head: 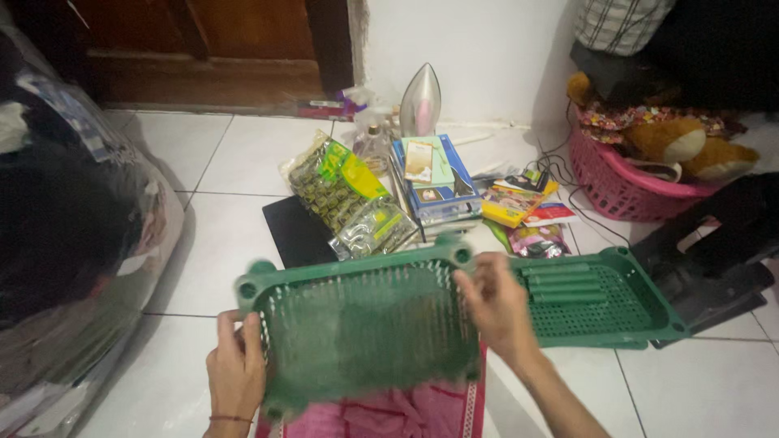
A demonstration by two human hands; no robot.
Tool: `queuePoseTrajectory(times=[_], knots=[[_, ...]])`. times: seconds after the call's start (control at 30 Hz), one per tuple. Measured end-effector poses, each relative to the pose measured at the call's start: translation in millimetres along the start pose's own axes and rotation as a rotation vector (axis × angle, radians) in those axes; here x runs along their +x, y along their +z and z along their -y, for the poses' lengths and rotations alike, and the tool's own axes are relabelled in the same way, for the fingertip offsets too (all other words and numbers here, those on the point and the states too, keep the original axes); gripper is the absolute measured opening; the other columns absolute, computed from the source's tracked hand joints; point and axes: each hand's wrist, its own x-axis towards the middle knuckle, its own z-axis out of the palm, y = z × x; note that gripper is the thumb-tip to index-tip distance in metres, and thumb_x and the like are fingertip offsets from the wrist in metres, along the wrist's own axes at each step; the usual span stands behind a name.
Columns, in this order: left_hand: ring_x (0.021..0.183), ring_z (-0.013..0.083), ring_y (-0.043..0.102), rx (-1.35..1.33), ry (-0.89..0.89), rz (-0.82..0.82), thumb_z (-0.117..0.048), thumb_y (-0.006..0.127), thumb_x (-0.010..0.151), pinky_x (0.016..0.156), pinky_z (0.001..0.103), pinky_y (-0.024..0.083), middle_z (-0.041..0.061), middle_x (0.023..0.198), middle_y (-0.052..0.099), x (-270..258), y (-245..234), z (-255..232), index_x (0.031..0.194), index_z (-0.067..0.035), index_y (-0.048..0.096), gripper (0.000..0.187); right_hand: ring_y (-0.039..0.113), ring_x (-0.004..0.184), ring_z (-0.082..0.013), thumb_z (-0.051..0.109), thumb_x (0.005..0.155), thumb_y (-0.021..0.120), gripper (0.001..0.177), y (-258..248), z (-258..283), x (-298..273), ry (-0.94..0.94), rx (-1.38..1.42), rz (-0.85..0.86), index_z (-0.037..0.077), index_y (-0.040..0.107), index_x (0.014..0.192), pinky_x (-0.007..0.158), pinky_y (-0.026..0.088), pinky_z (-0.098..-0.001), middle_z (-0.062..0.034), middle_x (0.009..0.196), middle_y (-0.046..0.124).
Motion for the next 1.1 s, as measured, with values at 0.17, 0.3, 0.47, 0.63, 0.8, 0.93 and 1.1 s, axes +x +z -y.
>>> queuePoseTrajectory(times=[0.17,0.3,0.47,0.63,0.8,0.93,1.1], knots=[[0.090,0.0501,0.072,0.458,-0.111,0.157,-0.057,0.039,0.101,0.080,0.058,0.056,0.026,0.091,0.075,3.2,45.6,52.2,0.122,-0.018,0.059,0.048,0.072,0.075,-0.0379,0.031,0.092,0.070,0.034,49.5,-93.8,-27.5,0.130,-0.237,0.160,0.001,0.057,0.103,0.070,0.056,-0.0471,-0.0181,0.079,0.071],[0.104,0.0487,0.070,0.630,-0.222,0.299,-0.062,0.035,0.101,0.093,0.060,0.055,0.025,0.109,0.074,-12.6,74.3,89.4,0.135,-0.026,0.056,0.054,0.070,0.091,-0.0434,0.038,0.099,0.064,0.036,57.7,-146.9,-33.2,0.096,-0.427,0.377,0.003,0.061,0.109,0.080,0.053,-0.0545,-0.0201,0.094,0.073],[0.148,0.0426,0.035,0.650,0.041,-0.135,-0.063,0.045,0.095,0.114,0.071,0.025,0.021,0.156,0.044,7.7,58.8,63.4,0.140,-0.010,0.051,0.071,0.060,0.096,-0.0509,0.030,0.096,0.059,0.046,49.9,-108.5,22.7,-0.219,-0.440,-0.080,0.001,0.055,0.131,0.085,0.047,-0.0561,-0.0295,0.115,0.066],[0.159,0.0433,0.014,0.487,0.411,-0.312,-0.051,0.039,0.105,0.120,0.073,0.009,0.021,0.170,0.025,67.3,67.9,8.2,0.159,-0.001,0.036,0.074,0.052,0.129,-0.0421,0.031,0.102,0.052,0.048,81.6,-47.3,53.4,-0.193,-0.338,-0.137,0.006,0.050,0.143,0.108,0.041,-0.0535,-0.0263,0.136,0.056],[0.154,0.0332,0.003,0.784,0.237,0.125,-0.066,0.038,0.090,0.115,0.071,0.000,0.013,0.171,0.010,40.4,125.7,25.5,0.161,-0.024,0.017,0.085,0.023,0.148,-0.0430,0.050,0.097,0.049,0.066,120.5,-89.3,13.1,-0.237,-0.865,0.126,0.015,0.037,0.151,0.116,0.015,-0.0648,-0.0223,0.161,0.026],[0.154,0.0315,0.004,0.787,0.345,0.037,-0.071,0.035,0.090,0.116,0.070,-0.002,0.012,0.166,0.012,38.1,133.4,53.6,0.161,-0.026,0.013,0.086,0.016,0.150,-0.0441,0.055,0.099,0.046,0.070,128.3,-114.0,2.4,-0.105,-0.745,0.202,0.025,0.029,0.159,0.116,0.009,-0.0668,-0.0269,0.161,0.019],[0.154,0.0411,-0.001,0.591,0.424,0.019,-0.061,0.035,0.098,0.110,0.076,-0.007,0.020,0.169,0.005,65.9,117.6,28.4,0.163,-0.016,0.013,0.082,0.013,0.151,-0.0474,0.057,0.098,0.046,0.072,121.9,-77.0,22.8,-0.169,-0.721,0.095,0.028,0.026,0.161,0.114,0.007,-0.0716,-0.0268,0.165,0.017]])
